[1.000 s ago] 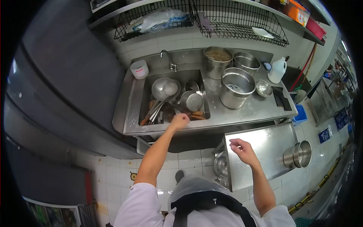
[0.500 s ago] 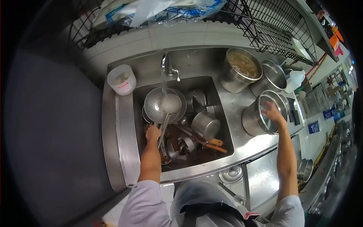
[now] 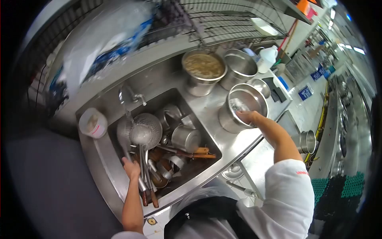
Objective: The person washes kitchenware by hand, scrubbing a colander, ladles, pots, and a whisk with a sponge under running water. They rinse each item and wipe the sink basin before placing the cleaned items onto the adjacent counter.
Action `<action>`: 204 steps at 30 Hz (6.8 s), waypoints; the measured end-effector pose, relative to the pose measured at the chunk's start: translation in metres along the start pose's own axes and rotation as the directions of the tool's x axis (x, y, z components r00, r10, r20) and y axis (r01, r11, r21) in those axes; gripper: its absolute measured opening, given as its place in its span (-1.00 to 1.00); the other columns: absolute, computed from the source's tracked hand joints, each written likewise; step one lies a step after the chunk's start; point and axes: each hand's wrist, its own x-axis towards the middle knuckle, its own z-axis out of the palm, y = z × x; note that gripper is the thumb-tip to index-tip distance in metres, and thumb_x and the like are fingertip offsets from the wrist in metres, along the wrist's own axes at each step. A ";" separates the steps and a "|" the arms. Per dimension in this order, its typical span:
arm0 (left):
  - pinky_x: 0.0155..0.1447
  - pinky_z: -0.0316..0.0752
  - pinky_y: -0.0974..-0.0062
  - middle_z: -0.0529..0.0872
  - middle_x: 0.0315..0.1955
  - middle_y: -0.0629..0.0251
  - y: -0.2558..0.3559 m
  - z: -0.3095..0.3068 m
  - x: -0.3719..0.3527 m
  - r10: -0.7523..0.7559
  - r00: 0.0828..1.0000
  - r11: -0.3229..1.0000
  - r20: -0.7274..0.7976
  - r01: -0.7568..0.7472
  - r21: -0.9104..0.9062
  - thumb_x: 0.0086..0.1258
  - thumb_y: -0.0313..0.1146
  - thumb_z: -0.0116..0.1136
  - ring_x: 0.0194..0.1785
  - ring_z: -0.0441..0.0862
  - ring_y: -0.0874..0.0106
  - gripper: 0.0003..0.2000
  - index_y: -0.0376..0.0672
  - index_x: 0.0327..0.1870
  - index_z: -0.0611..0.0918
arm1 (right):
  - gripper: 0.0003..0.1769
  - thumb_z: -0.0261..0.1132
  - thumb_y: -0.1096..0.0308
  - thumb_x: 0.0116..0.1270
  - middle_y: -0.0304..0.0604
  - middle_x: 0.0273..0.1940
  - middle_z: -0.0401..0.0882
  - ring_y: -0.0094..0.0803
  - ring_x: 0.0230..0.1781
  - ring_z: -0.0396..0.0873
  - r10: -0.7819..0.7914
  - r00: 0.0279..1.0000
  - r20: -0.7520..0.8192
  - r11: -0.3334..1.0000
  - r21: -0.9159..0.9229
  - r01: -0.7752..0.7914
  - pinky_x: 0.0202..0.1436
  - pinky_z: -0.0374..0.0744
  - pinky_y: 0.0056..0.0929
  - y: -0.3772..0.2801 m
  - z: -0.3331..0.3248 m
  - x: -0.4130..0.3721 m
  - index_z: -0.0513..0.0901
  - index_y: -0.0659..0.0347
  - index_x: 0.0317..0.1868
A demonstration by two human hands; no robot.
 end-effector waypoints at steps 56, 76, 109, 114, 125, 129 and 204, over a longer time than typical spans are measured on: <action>-0.51 0.36 0.55 0.73 -0.13 -0.23 0.052 -0.008 0.027 0.159 0.532 0.574 0.832 0.635 -0.516 0.35 -0.47 -0.15 -0.56 0.36 0.57 -0.67 -0.51 0.01 0.53 | -0.37 0.44 0.32 0.00 0.03 0.04 0.47 0.02 0.16 0.41 -0.909 0.113 -0.401 0.245 -0.297 0.923 0.20 0.39 -0.03 -0.467 0.093 0.166 0.52 0.12 0.16; -0.62 0.39 0.45 0.72 -0.30 -0.28 0.051 -0.001 0.042 0.031 0.797 0.495 0.603 0.512 -0.703 0.24 -0.54 -0.10 -0.64 0.40 0.49 -0.63 -0.43 0.09 0.44 | -0.59 0.36 0.10 0.16 -0.13 0.05 0.51 -0.05 0.11 0.43 -0.824 0.460 -0.331 0.566 -0.451 0.690 0.07 0.48 -0.02 -0.453 0.113 0.150 0.66 -0.01 0.02; 0.36 0.46 0.05 0.63 0.17 0.07 0.064 0.017 0.063 0.365 0.817 -0.091 0.447 0.509 -0.856 0.51 -0.39 0.09 0.25 0.57 0.15 -0.62 -0.29 0.29 0.47 | -0.39 0.35 -0.14 0.32 0.06 -0.06 0.63 -0.04 -0.07 0.60 -0.094 0.828 -0.553 0.485 0.701 0.523 0.00 0.56 -0.14 -0.351 0.092 0.045 0.69 0.29 0.04; 0.28 0.53 0.24 0.65 0.11 0.17 0.074 0.038 0.043 0.450 0.797 0.062 0.403 0.422 -0.904 0.35 -0.59 0.18 0.17 0.62 0.28 -0.54 -0.21 0.29 0.48 | -0.60 0.28 0.06 0.28 0.10 -0.01 0.57 0.06 0.20 0.46 -0.531 -0.001 -0.847 0.475 -0.298 0.828 0.32 0.42 -0.04 -0.442 0.044 0.014 0.73 0.06 0.04; 0.33 0.47 0.15 0.61 0.15 0.12 0.080 -0.025 -0.009 0.249 0.954 0.058 0.166 0.156 -0.986 0.29 -0.68 0.17 0.21 0.59 0.20 -0.52 -0.30 0.28 0.48 | -0.48 0.23 0.10 0.35 0.20 0.13 0.62 0.04 0.11 0.63 -0.066 0.989 -0.133 -0.310 0.945 0.106 0.22 0.55 -0.06 -0.494 0.076 0.127 0.64 0.34 0.15; 0.45 0.35 0.07 0.58 0.22 0.12 0.090 -0.051 0.009 0.201 0.965 -0.099 0.166 0.188 -0.977 0.50 -0.33 0.14 0.30 0.51 0.15 -0.55 -0.27 0.35 0.42 | -0.45 0.24 0.04 0.42 0.29 0.08 0.60 0.12 0.10 0.60 -0.107 0.759 -0.642 0.355 0.689 0.632 0.22 0.54 -0.05 -0.515 0.059 0.067 0.56 0.18 0.28; 0.51 0.38 0.05 0.17 0.46 -0.13 0.135 -0.062 0.080 -0.194 0.971 -0.308 -0.137 -0.193 -0.932 0.64 -0.31 -0.10 0.51 0.19 -0.04 -0.40 -0.55 0.48 0.01 | -0.54 0.34 0.28 0.10 0.02 -0.08 0.72 -0.04 0.04 0.68 -0.557 0.422 -0.715 0.710 -0.146 0.689 0.18 0.47 0.05 -0.533 -0.013 0.108 0.61 0.06 0.08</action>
